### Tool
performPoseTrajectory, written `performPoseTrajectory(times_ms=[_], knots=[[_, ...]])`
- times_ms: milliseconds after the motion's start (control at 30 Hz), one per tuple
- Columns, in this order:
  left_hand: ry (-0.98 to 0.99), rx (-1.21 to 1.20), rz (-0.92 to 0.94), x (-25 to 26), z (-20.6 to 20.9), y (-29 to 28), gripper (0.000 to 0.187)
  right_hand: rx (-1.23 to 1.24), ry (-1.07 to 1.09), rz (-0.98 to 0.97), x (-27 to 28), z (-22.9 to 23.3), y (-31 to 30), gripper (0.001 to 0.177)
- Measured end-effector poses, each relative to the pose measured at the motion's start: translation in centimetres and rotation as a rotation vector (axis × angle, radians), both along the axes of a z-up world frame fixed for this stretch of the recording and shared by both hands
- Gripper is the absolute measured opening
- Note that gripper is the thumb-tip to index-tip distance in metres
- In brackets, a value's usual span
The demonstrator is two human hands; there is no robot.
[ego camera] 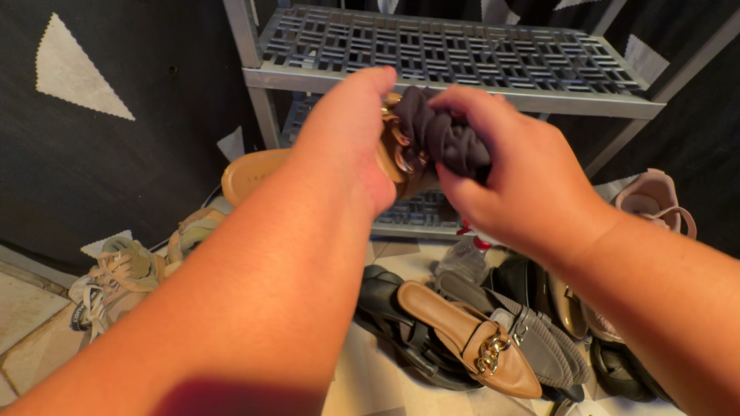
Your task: The person wipes the metal shelves of a shoe rack with a dark cloth, then picks up a pair of beige loafers and wipes them with the same cloth. The person handles the shoes one at a time, turning them over to clean different sides.
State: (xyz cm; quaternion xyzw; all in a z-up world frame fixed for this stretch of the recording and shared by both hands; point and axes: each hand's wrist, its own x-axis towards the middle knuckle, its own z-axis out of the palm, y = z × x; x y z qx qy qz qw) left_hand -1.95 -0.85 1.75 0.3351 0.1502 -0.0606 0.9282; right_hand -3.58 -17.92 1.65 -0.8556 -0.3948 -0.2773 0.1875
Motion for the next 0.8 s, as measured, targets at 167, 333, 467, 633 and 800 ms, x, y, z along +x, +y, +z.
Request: performPoseTrajectory(times_ms=[167,333,467,633,800], knots=[[-0.085,0.027,-0.120,0.2,-0.7,-0.2,0.037,0.107,0.019,0.073,-0.1,-0.3,-0.6,0.059],[-0.130,-0.073,-0.122,0.8,-1.7,-0.5,0.032,0.051,0.132,-0.007,0.6,-0.5,0.2,0.060],[0.017,-0.037,-0.107,1.3,-1.8,0.5,0.032,0.047,0.141,0.098,1.1,-1.8,-0.5,0.063],[-0.027,-0.097,-0.066,2.0,-2.9,-0.1,0.031,-0.014,0.178,0.064,3.0,-2.2,-0.5,0.073],[0.053,-0.087,-0.053,2.4,-3.8,0.5,0.031,-0.095,0.204,0.148,3.8,-2.9,0.9,0.082]])
